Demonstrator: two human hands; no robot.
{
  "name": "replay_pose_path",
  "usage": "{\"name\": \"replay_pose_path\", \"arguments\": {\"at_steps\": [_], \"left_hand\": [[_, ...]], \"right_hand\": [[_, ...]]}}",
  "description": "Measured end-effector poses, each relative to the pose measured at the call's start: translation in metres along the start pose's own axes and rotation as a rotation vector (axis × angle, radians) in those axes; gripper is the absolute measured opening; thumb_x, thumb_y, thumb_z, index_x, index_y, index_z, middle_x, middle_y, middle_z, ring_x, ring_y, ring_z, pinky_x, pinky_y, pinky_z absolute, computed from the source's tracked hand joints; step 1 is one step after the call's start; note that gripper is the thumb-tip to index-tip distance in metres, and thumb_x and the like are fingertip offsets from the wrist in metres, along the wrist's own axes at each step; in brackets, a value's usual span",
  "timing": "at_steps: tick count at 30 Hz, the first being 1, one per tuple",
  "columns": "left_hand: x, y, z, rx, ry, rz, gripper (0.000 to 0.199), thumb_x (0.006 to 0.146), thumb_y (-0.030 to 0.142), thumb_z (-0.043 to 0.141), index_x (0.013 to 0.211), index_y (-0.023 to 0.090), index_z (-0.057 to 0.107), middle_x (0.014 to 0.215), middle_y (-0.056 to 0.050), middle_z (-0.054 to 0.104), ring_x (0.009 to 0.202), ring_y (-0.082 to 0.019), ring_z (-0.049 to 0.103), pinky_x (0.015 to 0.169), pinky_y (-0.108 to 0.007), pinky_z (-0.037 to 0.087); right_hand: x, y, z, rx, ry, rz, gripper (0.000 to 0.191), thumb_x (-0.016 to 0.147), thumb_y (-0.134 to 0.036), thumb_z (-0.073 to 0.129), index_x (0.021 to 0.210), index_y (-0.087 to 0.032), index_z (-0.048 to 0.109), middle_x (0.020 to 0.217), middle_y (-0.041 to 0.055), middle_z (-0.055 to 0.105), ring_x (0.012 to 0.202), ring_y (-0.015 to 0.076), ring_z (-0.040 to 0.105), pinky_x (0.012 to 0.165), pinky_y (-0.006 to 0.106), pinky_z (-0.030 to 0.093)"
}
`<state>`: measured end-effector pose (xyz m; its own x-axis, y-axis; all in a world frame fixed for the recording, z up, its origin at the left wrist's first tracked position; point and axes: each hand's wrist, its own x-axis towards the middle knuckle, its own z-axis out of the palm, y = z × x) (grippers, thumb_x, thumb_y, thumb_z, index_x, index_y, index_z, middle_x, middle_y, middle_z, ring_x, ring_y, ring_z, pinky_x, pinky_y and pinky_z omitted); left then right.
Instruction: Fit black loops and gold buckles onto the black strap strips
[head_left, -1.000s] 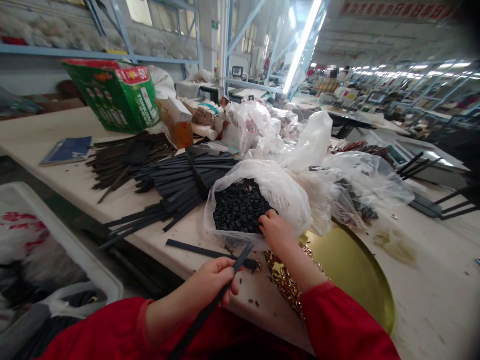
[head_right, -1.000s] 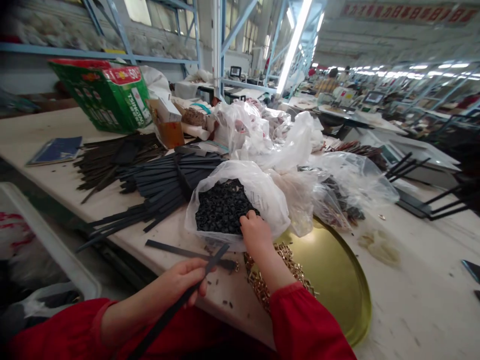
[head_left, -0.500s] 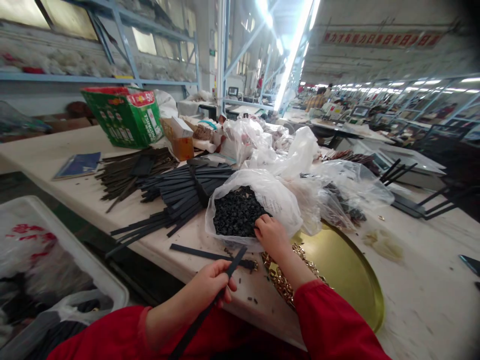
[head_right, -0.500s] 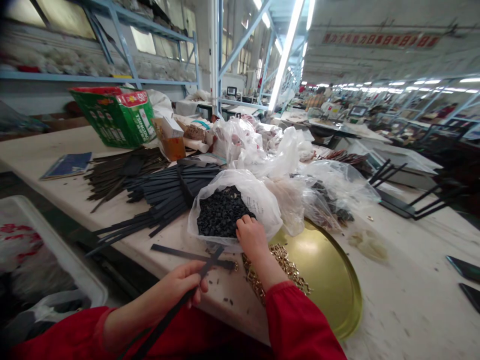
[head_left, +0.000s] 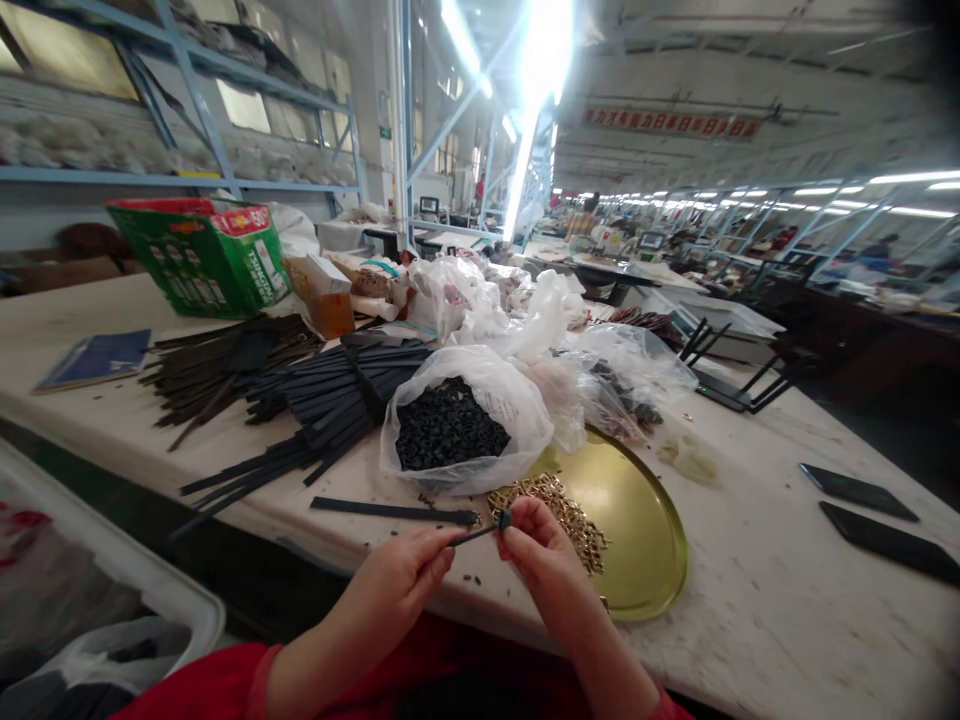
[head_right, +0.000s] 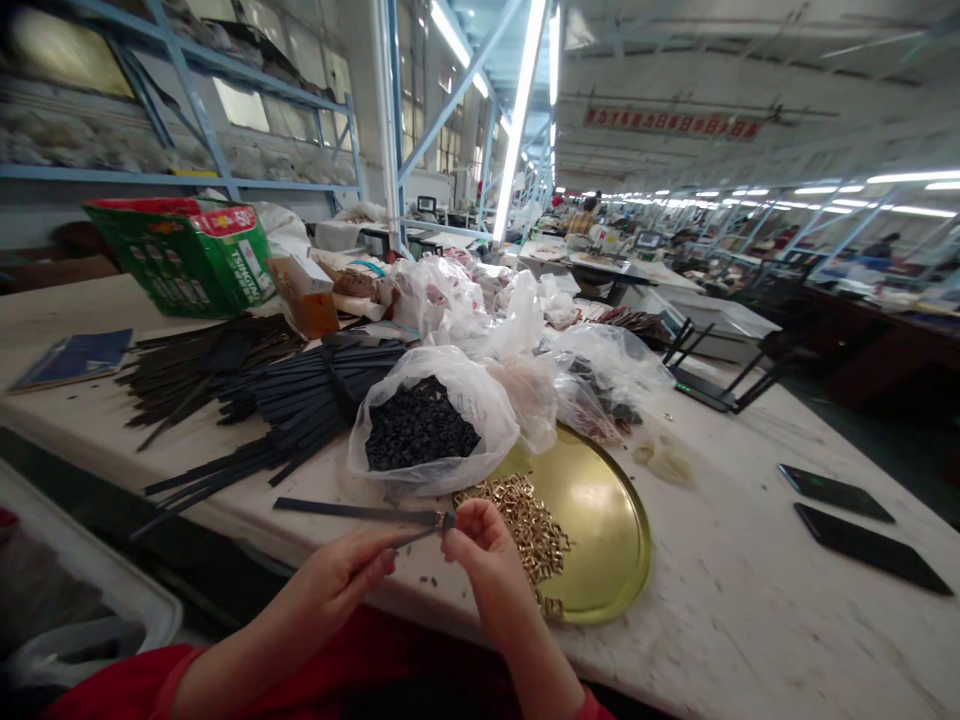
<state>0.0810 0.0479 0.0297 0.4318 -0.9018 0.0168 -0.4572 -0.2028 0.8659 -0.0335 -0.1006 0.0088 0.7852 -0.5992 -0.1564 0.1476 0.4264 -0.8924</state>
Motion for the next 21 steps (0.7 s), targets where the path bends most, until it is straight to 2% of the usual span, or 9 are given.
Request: {"name": "replay_pose_path", "arguments": {"at_steps": [3, 6, 8, 10, 13, 16, 19, 21], "left_hand": [[-0.004, 0.012, 0.001, 0.063, -0.025, 0.0, 0.03, 0.089, 0.031, 0.038, 0.104, 0.02, 0.063, 0.1, -0.005, 0.065, 0.091, -0.022, 0.057, 0.081, -0.026, 0.04], [-0.008, 0.014, 0.006, 0.104, -0.108, -0.066, 0.028, 0.089, 0.029, 0.038, 0.084, 0.018, 0.063, 0.072, -0.002, 0.062, 0.068, -0.018, 0.055, 0.062, -0.023, 0.038], [-0.011, 0.011, 0.012, 0.083, -0.157, -0.118, 0.03, 0.089, 0.03, 0.037, 0.08, 0.016, 0.062, 0.062, 0.0, 0.057, 0.059, -0.016, 0.051, 0.055, -0.022, 0.034], [-0.014, 0.009, 0.019, 0.049, -0.187, -0.147, 0.032, 0.089, 0.03, 0.036, 0.082, 0.015, 0.063, 0.063, 0.0, 0.057, 0.06, -0.015, 0.051, 0.055, -0.021, 0.034], [-0.019, 0.008, 0.023, 0.063, -0.249, -0.149, 0.03, 0.087, 0.03, 0.038, 0.082, 0.016, 0.064, 0.071, -0.001, 0.061, 0.065, -0.016, 0.052, 0.059, -0.022, 0.036], [-0.025, 0.001, 0.008, 0.105, -0.312, -0.181, 0.027, 0.086, 0.031, 0.041, 0.079, 0.017, 0.063, 0.069, 0.0, 0.06, 0.064, -0.016, 0.052, 0.059, -0.021, 0.036], [-0.032, -0.012, -0.023, 0.13, -0.324, -0.293, 0.025, 0.083, 0.036, 0.046, 0.071, 0.018, 0.059, 0.061, 0.001, 0.056, 0.057, -0.014, 0.05, 0.052, -0.02, 0.034], [-0.037, -0.018, -0.046, 0.093, -0.317, -0.365, 0.027, 0.081, 0.041, 0.05, 0.069, 0.018, 0.057, 0.059, 0.002, 0.055, 0.055, -0.014, 0.049, 0.05, -0.019, 0.033]], "right_hand": [[-0.013, 0.003, -0.005, 0.098, -0.029, 0.058, 0.034, 0.062, -0.027, 0.076, 0.093, -0.021, 0.063, 0.072, -0.0026, 0.06, 0.06, 0.0086, 0.05, 0.059, 0.021, 0.041], [-0.025, 0.01, -0.008, 0.165, -0.035, 0.098, 0.027, 0.065, -0.03, 0.075, 0.089, -0.02, 0.065, 0.071, -0.0017, 0.061, 0.062, 0.0085, 0.053, 0.061, 0.021, 0.044], [-0.032, 0.016, -0.007, 0.188, -0.027, 0.13, 0.026, 0.065, -0.032, 0.075, 0.086, -0.02, 0.064, 0.071, -0.002, 0.061, 0.062, 0.0087, 0.055, 0.06, 0.021, 0.046], [-0.038, 0.023, -0.005, 0.152, -0.027, 0.134, 0.026, 0.064, -0.033, 0.076, 0.081, -0.019, 0.063, 0.073, -0.0018, 0.062, 0.06, 0.0087, 0.056, 0.059, 0.021, 0.046], [-0.042, 0.03, -0.008, 0.022, 0.007, 0.078, 0.027, 0.062, -0.035, 0.077, 0.075, -0.018, 0.06, 0.063, -0.0027, 0.061, 0.054, 0.0091, 0.055, 0.055, 0.021, 0.046], [-0.04, 0.03, -0.029, 0.029, 0.175, 0.024, 0.029, 0.061, -0.036, 0.077, 0.077, -0.018, 0.061, 0.06, -0.0044, 0.059, 0.051, 0.0076, 0.054, 0.051, 0.019, 0.046], [-0.037, 0.024, -0.062, 0.162, 0.384, 0.002, 0.035, 0.052, -0.033, 0.083, 0.077, -0.02, 0.062, 0.066, -0.0049, 0.06, 0.049, 0.006, 0.053, 0.049, 0.017, 0.048], [-0.038, 0.022, -0.079, 0.203, 0.442, 0.005, 0.035, 0.05, -0.03, 0.084, 0.076, -0.02, 0.062, 0.066, -0.0047, 0.06, 0.049, 0.0067, 0.054, 0.048, 0.018, 0.05]]}}
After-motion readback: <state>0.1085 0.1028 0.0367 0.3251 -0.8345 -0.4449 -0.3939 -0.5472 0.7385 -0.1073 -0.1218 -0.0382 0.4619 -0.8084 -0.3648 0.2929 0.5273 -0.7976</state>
